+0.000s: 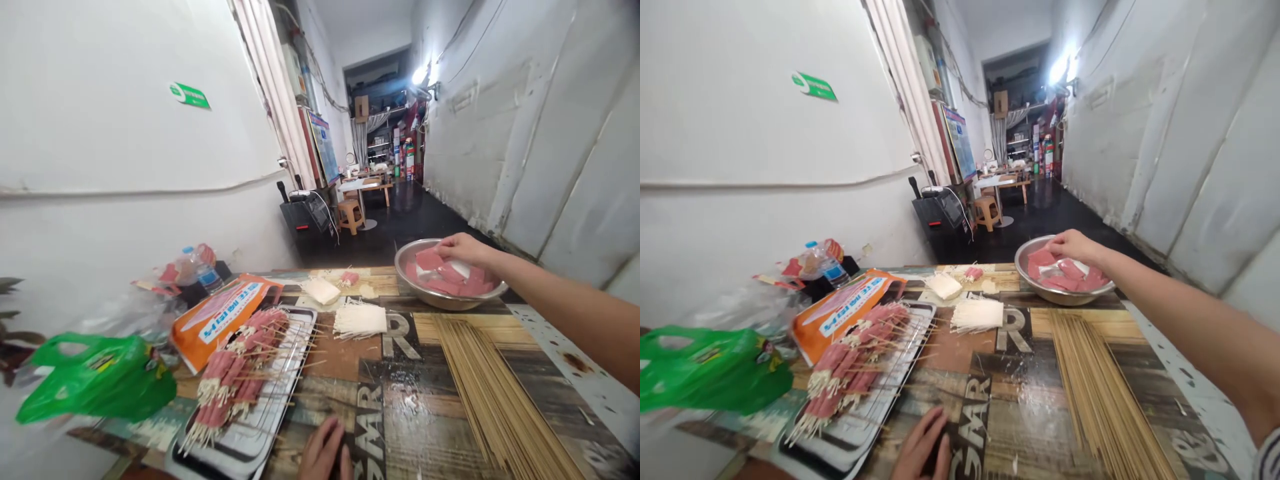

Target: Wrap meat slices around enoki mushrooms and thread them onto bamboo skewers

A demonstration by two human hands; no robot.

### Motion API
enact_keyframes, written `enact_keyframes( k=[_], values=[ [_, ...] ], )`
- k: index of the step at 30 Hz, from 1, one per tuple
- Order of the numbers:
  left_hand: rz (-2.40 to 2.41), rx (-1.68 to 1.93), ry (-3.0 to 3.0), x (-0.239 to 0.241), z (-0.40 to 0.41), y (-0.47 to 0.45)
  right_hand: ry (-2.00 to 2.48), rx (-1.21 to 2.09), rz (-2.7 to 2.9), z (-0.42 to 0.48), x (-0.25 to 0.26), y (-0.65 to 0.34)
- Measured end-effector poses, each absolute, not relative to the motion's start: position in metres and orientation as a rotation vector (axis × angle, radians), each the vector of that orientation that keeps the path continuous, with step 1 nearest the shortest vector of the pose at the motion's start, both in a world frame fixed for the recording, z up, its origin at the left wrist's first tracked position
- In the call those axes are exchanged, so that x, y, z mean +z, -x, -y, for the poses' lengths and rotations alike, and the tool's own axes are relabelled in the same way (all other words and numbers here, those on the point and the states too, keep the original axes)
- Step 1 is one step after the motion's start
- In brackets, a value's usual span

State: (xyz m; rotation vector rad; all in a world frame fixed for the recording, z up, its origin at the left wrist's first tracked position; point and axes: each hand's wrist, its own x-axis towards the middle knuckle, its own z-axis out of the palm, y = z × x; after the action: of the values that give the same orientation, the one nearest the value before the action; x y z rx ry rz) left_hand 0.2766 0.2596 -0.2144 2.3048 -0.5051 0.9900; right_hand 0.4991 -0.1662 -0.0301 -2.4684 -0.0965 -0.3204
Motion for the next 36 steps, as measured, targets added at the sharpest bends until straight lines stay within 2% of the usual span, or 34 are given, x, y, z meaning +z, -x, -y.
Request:
enact_keyframes(
  k=[3,7,12,15,17,27,36],
  values=[
    [0.545,0.92,-2.306,-0.203,-0.254,-0.275,2.33,-0.102,0.253,0.136,-0.015,-0.467],
    [0.422,0.805,-2.271,-0.19,-0.245,-0.266,2.427,0.086,0.329,0.099,-0.023,-0.434],
    [0.425,0.788,-2.245,-0.186,-0.241,-0.26,2.696,0.057,0.397,0.057,-0.055,-0.384],
    [0.433,0.785,-2.245,-0.186,-0.24,-0.259,2.859,-0.024,0.561,0.032,-0.079,-0.352],
    [0.44,0.78,-2.246,-0.186,-0.24,-0.259,2.872,0.04,0.72,0.02,-0.094,-0.343],
    [0.431,0.734,-2.263,-0.186,-0.237,-0.255,3.121,-0.176,0.882,0.01,-0.125,-0.429],
    [0.433,0.682,-2.262,-0.185,-0.237,-0.251,3.256,-0.131,1.076,-0.005,-0.132,-0.434]
  ],
)
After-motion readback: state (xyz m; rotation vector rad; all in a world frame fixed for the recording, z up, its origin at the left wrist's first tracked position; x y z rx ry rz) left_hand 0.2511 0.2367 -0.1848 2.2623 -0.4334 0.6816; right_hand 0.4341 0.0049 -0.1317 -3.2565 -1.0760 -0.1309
